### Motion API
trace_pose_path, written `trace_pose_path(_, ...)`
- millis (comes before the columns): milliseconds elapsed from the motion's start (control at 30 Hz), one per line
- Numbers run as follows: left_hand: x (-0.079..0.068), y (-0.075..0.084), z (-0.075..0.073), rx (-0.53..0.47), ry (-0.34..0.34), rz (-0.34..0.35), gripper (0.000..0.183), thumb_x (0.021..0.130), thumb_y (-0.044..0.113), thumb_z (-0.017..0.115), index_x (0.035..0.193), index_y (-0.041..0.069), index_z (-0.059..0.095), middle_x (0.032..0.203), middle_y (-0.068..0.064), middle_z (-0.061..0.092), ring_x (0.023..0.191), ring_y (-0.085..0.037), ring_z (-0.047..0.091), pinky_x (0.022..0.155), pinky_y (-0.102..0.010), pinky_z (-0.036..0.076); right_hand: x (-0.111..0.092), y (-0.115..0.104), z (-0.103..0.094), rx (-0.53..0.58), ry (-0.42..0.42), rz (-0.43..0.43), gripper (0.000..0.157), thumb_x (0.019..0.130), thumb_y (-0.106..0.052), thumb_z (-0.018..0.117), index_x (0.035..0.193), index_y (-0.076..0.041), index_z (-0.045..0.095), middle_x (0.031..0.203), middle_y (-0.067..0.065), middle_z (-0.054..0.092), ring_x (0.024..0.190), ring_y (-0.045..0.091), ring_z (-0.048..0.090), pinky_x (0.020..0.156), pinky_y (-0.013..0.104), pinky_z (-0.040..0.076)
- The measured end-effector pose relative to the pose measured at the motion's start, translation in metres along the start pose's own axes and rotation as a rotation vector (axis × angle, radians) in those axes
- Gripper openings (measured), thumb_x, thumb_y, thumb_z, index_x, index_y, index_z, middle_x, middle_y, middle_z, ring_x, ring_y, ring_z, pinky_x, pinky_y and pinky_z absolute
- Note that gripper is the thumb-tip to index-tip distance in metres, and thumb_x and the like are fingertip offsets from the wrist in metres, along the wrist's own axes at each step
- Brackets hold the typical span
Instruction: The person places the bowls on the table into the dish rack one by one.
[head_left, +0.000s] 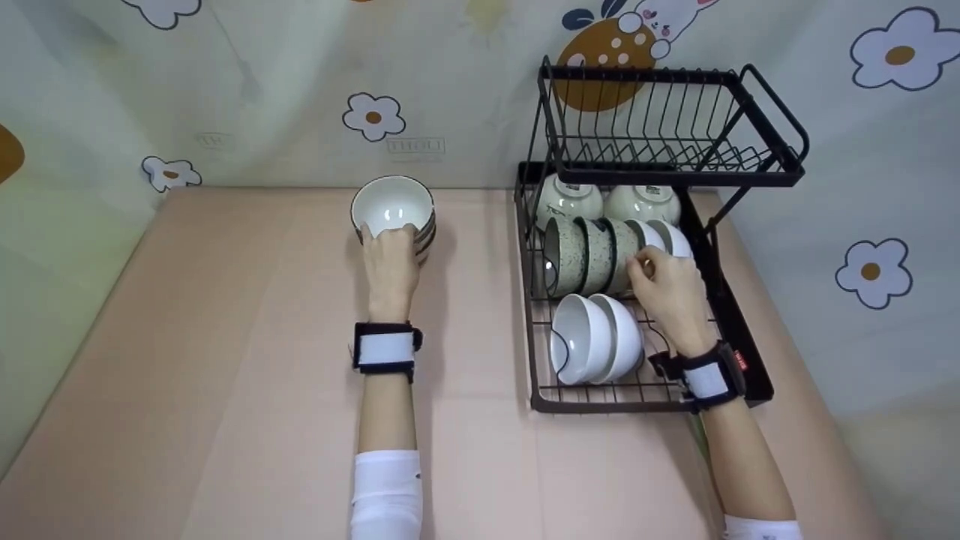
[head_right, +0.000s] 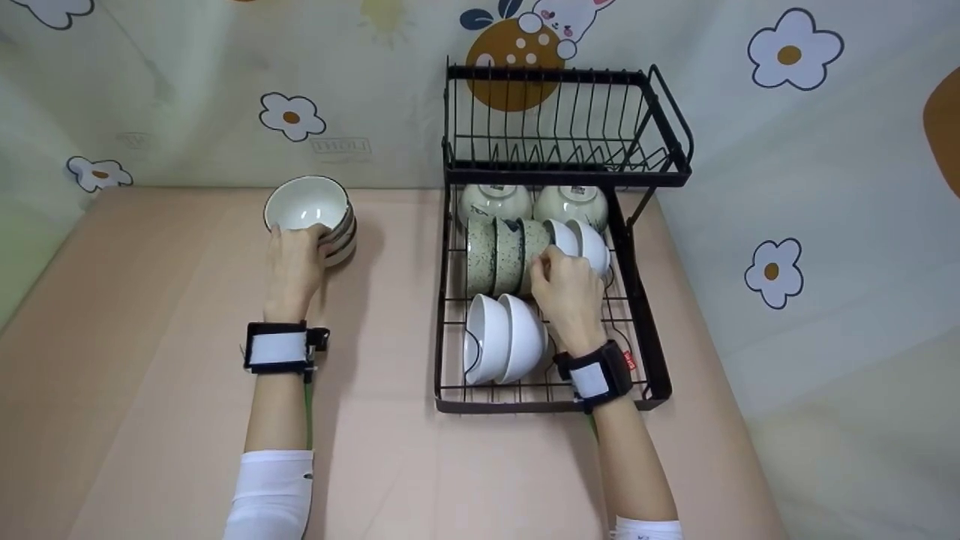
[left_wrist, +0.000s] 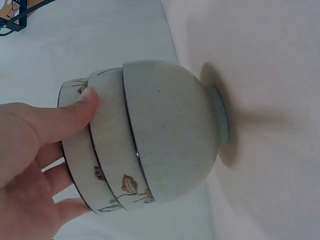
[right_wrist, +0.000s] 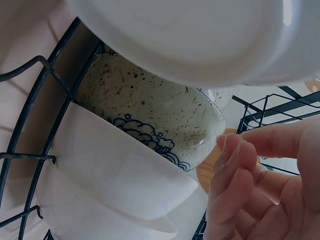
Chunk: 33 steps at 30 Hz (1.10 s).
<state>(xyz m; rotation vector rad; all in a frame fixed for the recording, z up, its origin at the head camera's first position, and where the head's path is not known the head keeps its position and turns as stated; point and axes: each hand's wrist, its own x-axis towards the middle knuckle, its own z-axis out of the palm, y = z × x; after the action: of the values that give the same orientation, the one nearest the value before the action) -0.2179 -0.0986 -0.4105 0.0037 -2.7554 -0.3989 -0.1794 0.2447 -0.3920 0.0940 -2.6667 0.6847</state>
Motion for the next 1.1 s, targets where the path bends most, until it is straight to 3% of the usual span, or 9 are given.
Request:
trace_pose_path(133,0.0,-0.004,-0.002,-0.033,0.021,0.0,0.017,0.076,-0.006,0.067,0.091,0.0,0.07,0.083,-0.019,0.073,0.085,-0.039,0.07,0.114,-0.055,0.028,0.0,0.0,-0.001,0.006,0.006,-0.014,0.022,0.091,-0.021,0.058,0.084,-0.003,0.069,0.065,0.011,0.065,0.056,0.027,0.059,0.049,0.034,0.043)
trace_pose_path(367,0.0,-0.007,-0.006,-0.043,0.068,0.013,0.028,0.074,-0.017,0.057,0.091,0.001,0.07,0.084,-0.019,0.073,0.084,-0.038,0.069,0.112,-0.054,0.033,-0.001,0.0,-0.002,0.015,0.013,-0.024,0.021,0.091,-0.02,0.059,0.083,-0.003,0.068,0.064,0.01,0.065,0.055,0.027,0.058,0.049,0.033,0.042)
trace_pose_path(700,-0.006,-0.008,-0.022,-0.093,0.156,0.008,0.016,0.081,-0.008,0.058,0.085,0.002,0.07,0.078,-0.015,0.072,0.08,-0.035,0.068,0.111,-0.051,0.036,-0.002,-0.001,-0.005,0.012,0.02,-0.039,0.022,0.09,-0.021,0.06,0.082,-0.002,0.068,0.06,0.008,0.064,0.051,0.024,0.055,0.047,0.031,0.04)
trace_pose_path(833,-0.008,-0.003,-0.034,-0.12,0.195,0.053,0.008,0.08,0.003,0.063,0.085,0.001,0.069,0.077,-0.014,0.072,0.079,-0.034,0.067,0.11,-0.051,0.038,-0.002,-0.003,-0.007,0.02,0.024,-0.039,0.02,0.09,-0.02,0.06,0.084,-0.003,0.069,0.06,0.008,0.065,0.05,0.022,0.056,0.047,0.031,0.041)
trace_pose_path(1100,-0.021,0.017,-0.066,-0.158,0.28,0.222,0.008,0.078,0.005,0.067,0.084,0.002,0.07,0.077,-0.012,0.072,0.079,-0.031,0.067,0.105,-0.048,0.044,-0.004,-0.009,-0.012,0.04,0.05,-0.064,0.019,0.089,-0.018,0.06,0.083,-0.002,0.068,0.061,0.009,0.066,0.05,0.022,0.056,0.048,0.033,0.043)
